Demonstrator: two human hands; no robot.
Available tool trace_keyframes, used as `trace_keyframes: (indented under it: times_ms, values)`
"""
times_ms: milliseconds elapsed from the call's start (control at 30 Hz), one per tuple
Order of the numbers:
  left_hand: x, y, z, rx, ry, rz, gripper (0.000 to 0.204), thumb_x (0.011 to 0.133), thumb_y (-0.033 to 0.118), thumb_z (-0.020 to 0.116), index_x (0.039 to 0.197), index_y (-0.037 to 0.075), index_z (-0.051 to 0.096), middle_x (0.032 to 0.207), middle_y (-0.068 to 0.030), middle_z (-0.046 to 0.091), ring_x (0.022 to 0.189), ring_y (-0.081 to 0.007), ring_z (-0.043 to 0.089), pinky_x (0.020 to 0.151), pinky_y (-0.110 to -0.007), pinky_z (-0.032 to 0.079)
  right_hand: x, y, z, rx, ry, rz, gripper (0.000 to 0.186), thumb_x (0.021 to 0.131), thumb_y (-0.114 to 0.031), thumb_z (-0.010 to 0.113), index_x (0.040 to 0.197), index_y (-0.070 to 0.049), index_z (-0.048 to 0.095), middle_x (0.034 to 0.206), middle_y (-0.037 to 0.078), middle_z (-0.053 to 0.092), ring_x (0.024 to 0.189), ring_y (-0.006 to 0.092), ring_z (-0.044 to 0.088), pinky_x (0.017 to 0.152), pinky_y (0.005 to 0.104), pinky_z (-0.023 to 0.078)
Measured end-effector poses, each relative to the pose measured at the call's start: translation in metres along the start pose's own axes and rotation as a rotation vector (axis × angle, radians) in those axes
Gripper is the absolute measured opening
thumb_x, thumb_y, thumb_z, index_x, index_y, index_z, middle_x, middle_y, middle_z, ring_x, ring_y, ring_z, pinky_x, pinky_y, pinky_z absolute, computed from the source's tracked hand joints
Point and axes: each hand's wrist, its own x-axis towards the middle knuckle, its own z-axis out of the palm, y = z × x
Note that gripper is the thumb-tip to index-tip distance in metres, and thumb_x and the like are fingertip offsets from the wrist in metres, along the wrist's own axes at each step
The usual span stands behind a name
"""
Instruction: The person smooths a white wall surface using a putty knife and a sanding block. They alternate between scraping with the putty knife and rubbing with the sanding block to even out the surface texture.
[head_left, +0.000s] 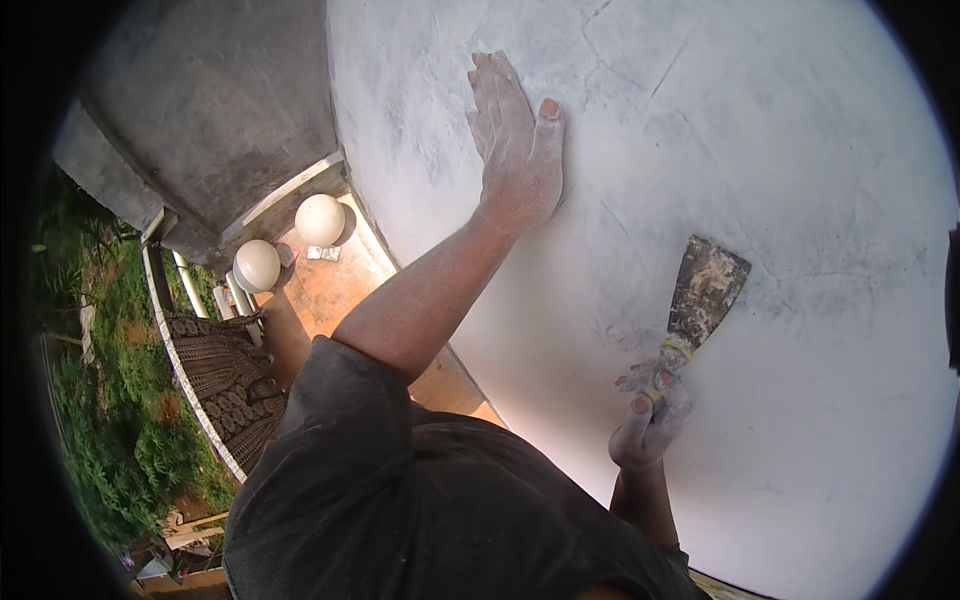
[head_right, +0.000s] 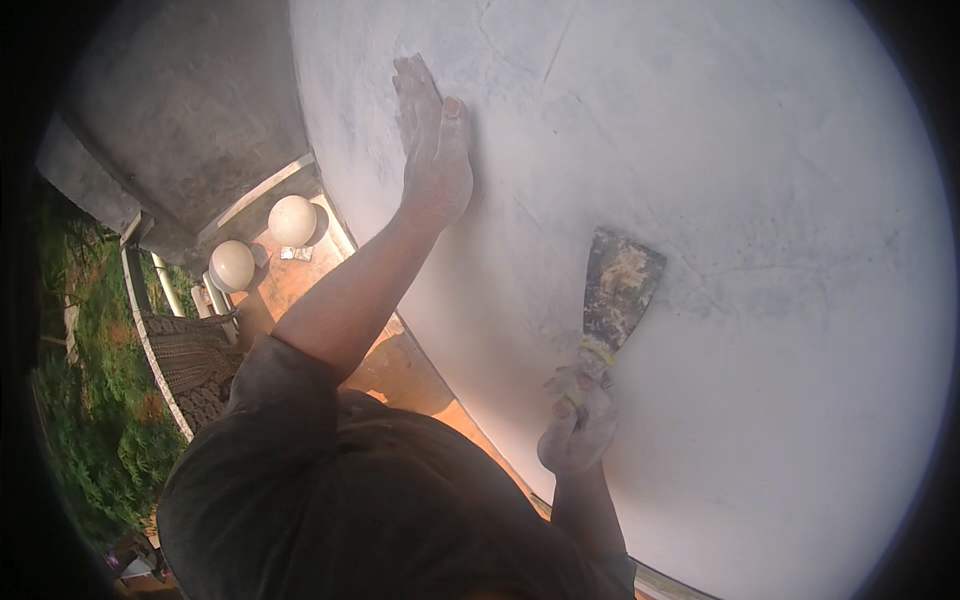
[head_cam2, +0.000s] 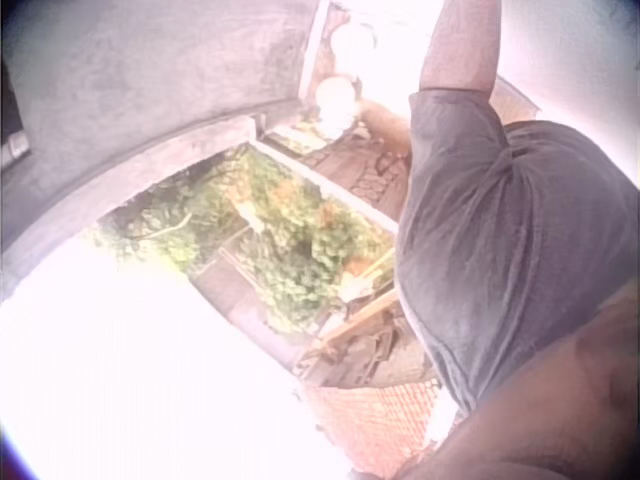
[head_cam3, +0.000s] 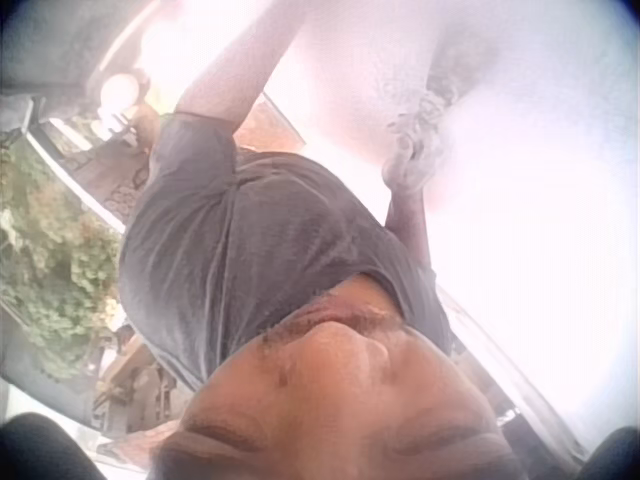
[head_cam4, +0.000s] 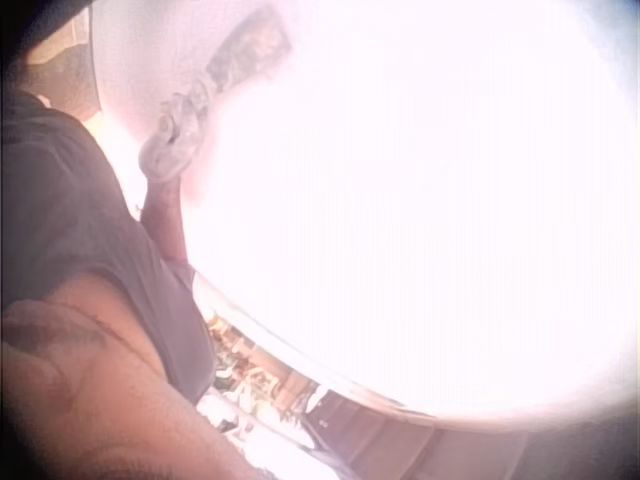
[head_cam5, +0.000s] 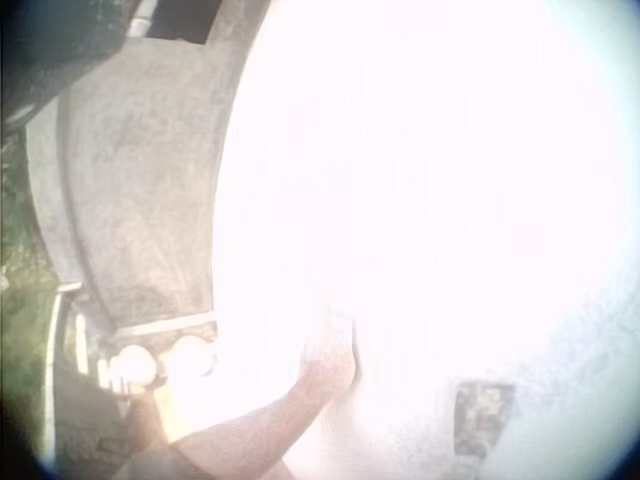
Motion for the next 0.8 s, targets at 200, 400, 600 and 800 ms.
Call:
trace_keyframes:
  times_ms: [200, 400, 600, 800]
  values:
    - [-0.139, -0.013, 0.027, 0.056, -0.327, 0.113, 0.103, 0.102, 0.063, 0.038, 0.157, -0.014, -0.002, 0.163, -0.0393, -0.007, 0.153, -0.053, -0.01, 0.119, -0.066, -0.007, 0.001, -0.001, 0.001, -0.055, 0.005, -0.018, 0.039, 0.105, -0.011, 0.044, 0.138, 0.004, 0.033, 0.098, 0.022, 0.064, 0.086, 0.0267, 0.062, 0.084, 0.0419, 0.053]
    - [-0.028, 0.001, 0.006, 0.023, -0.074, -0.002, 0.102, 0.103, 0.062, 0.038, 0.157, -0.013, -0.004, 0.163, -0.0393, -0.007, 0.153, -0.0534, -0.011, 0.119, -0.067, -0.005, 0.001, -0.003, 0.002, -0.046, 0.01, 0.002, 0.037, 0.105, -0.013, 0.044, 0.135, 0.006, 0.033, 0.096, 0.021, 0.064, 0.085, 0.0266, 0.062, 0.086, 0.0427, 0.052]
    - [-0.144, -0.004, 0.03, 0.006, -0.41, 0.166, 0.105, 0.103, 0.064, 0.037, 0.153, -0.021, -0.001, 0.159, -0.0456, -0.006, 0.15, -0.0594, -0.013, 0.116, -0.073, -0.006, 0.001, -0.002, 0.001, -0.108, -0.041, 0.027, 0.037, 0.105, -0.013, 0.046, 0.134, 0.006, 0.034, 0.097, 0.022, 0.065, 0.085, 0.0261, 0.062, 0.085, 0.0413, 0.052]
    - [-0.055, 0.001, 0.014, 0.053, -0.101, 0.082, 0.102, 0.104, 0.062, 0.034, 0.154, -0.02, 0.0, 0.161, -0.0442, -0.005, 0.15, -0.0594, -0.009, 0.116, -0.073, -0.006, -0.001, -0.001, 0.002, -0.071, 0.016, -0.002, 0.035, 0.105, -0.012, 0.046, 0.134, 0.005, 0.038, 0.098, 0.021, 0.064, 0.085, 0.0267, 0.061, 0.082, 0.0412, 0.052]
